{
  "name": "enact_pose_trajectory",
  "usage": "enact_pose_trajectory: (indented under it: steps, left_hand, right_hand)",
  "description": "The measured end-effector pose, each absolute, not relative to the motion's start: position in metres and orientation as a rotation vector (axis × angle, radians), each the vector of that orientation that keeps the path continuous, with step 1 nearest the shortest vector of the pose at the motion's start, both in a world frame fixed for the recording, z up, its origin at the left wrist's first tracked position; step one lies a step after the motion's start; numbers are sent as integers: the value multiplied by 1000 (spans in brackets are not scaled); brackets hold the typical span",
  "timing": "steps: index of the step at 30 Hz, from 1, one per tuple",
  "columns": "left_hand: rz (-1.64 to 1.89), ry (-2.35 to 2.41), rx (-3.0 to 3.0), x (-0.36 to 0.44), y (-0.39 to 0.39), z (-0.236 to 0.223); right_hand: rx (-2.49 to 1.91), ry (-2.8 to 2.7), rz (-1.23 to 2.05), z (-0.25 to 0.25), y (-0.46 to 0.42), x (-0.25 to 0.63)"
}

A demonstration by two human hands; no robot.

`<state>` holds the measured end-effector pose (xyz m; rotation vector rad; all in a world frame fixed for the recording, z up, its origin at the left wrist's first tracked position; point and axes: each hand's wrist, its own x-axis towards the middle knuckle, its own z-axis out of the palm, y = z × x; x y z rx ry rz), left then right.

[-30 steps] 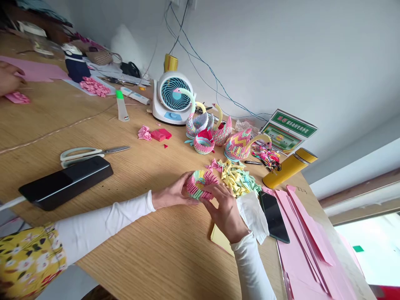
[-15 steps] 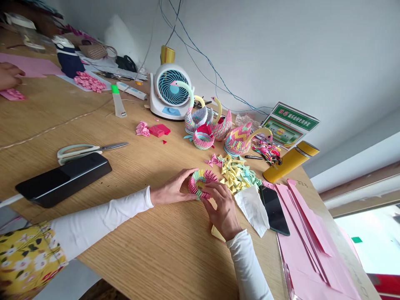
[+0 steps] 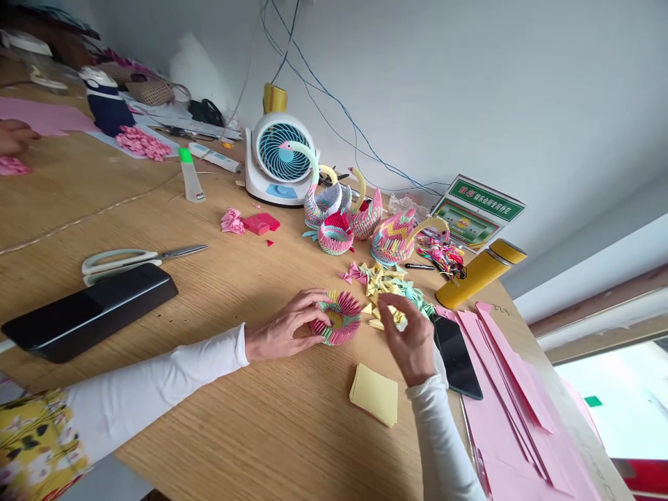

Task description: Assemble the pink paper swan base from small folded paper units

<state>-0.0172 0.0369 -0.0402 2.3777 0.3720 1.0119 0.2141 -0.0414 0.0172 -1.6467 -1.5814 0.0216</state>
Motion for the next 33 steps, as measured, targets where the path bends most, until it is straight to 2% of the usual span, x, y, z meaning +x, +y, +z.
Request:
enact_pose_trajectory:
  steps: [3, 6, 13, 33]
  left_hand:
    - [1016, 393, 2394, -17, 36, -39]
    - [1030, 398, 2383, -17, 34, -38]
    - [1062, 398, 2389, -16, 34, -38]
    - [1065, 445, 2406, -17, 32, -36]
  right_hand:
    - [-1799, -1487, -117, 14, -19, 253]
    - [-2130, -1587, -247, 11, 1, 282]
    - [-2376, -1763, -251, 3, 19, 295]
    - [-2452, -1841, -374, -1, 15, 286]
